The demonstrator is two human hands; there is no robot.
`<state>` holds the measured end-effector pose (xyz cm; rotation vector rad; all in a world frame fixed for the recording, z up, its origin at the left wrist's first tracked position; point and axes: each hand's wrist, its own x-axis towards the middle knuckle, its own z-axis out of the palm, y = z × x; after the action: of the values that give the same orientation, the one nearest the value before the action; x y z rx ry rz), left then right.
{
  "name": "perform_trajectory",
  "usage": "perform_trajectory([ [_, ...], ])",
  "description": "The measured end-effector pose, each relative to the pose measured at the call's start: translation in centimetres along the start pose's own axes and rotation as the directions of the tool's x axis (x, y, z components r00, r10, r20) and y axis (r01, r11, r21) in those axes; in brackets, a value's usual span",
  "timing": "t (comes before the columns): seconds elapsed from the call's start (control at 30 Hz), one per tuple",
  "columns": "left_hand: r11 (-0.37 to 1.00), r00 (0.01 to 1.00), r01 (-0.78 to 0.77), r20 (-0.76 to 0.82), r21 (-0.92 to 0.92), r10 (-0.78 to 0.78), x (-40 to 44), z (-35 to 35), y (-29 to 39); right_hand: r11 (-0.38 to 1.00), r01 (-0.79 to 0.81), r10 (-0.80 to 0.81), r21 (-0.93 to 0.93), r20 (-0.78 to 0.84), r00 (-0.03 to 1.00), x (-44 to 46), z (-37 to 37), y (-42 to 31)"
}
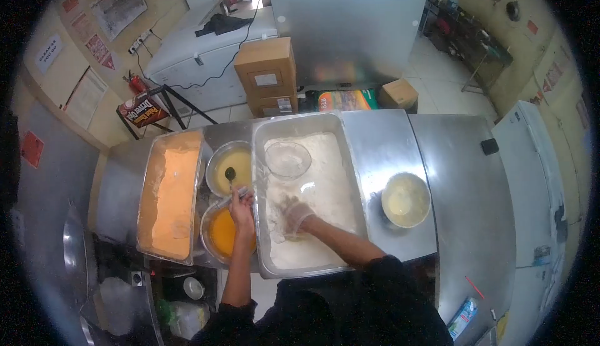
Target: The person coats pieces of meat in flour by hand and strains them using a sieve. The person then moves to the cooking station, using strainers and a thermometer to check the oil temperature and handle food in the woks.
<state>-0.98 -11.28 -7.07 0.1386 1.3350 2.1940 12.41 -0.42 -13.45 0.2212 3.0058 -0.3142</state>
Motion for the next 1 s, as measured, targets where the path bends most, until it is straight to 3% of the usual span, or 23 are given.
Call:
perform_trajectory([
  [0.07,0.997,1.000,0.005,-0.016,0.071,-0.004,0.4,0.7,-0.8,0.992,-0.116,0.113,0.058,0.046,0.992,0.3,1.0,-0.1],
  [0.13,0.953,0.985,-0.037,-0.149,0.302,0.085,0.6,1.2,-1.1,0.991,-0.102,0.101,0.084,0.010,0.995,0.2,0.9,0.2],
  [0.2,0.959,0.977,-0.049,-0.187,0.280,0.105,0.7,2.1,-1.2,0.909,-0.304,0.246,0.286,0.222,0.944,-0.3,-2.9,-0.5],
  [0.33,0.954,0.945,-0.028,-0.304,0.299,0.123,1.2,1.3,-3.0,0.859,-0.306,0.240,0.410,0.206,0.949,-0.7,-1.7,1.5],
  [0.4,0.948,0.941,-0.067,-0.297,0.311,0.164,2.0,0.1,-4.1,0.425,-0.255,0.114,0.869,0.228,0.967,-2.7,-5.2,1.9],
  [0.43,0.940,0.936,-0.101,-0.289,0.325,0.200,2.0,-0.3,-4.5,0.430,-0.260,0.103,0.864,0.239,0.966,-2.6,-3.4,3.6],
  [0.47,0.944,0.930,-0.092,-0.310,0.318,0.196,1.8,-0.4,-4.4,0.069,-0.250,0.057,0.966,0.246,0.968,-2.1,0.2,6.2],
  [0.5,0.956,0.922,-0.126,-0.326,0.265,0.211,1.6,0.0,-3.9,-0.305,-0.230,0.015,0.924,0.246,0.969,-2.0,2.4,7.5],
  [0.57,0.966,0.906,-0.152,-0.362,0.208,0.220,1.0,0.5,-3.1,-0.474,-0.220,0.023,0.852,0.262,0.965,-2.7,-4.4,7.6],
  [0.7,0.927,0.912,-0.183,-0.295,0.327,0.284,0.6,1.1,-2.5,-0.095,-0.115,0.194,0.989,0.132,0.972,0.7,-9.4,10.5],
  [0.77,0.909,0.909,-0.228,-0.258,0.348,0.327,0.5,1.3,-2.2,-0.077,-0.164,0.418,0.983,0.181,0.890,4.1,-9.7,11.7],
  [0.8,0.904,0.914,-0.240,-0.230,0.355,0.333,0.2,1.5,-2.2,-0.074,-0.163,0.415,0.984,0.179,0.892,5.1,-9.3,12.0],
  [0.87,0.897,0.917,-0.255,-0.205,0.361,0.343,0.3,1.4,-2.5,0.142,-0.021,0.490,0.990,-0.052,0.870,6.7,-9.1,12.4],
  [1.0,0.893,0.901,-0.265,-0.236,0.363,0.363,0.6,1.0,-2.6,0.104,-0.153,0.422,0.983,0.096,0.902,6.7,-10.6,13.4],
])
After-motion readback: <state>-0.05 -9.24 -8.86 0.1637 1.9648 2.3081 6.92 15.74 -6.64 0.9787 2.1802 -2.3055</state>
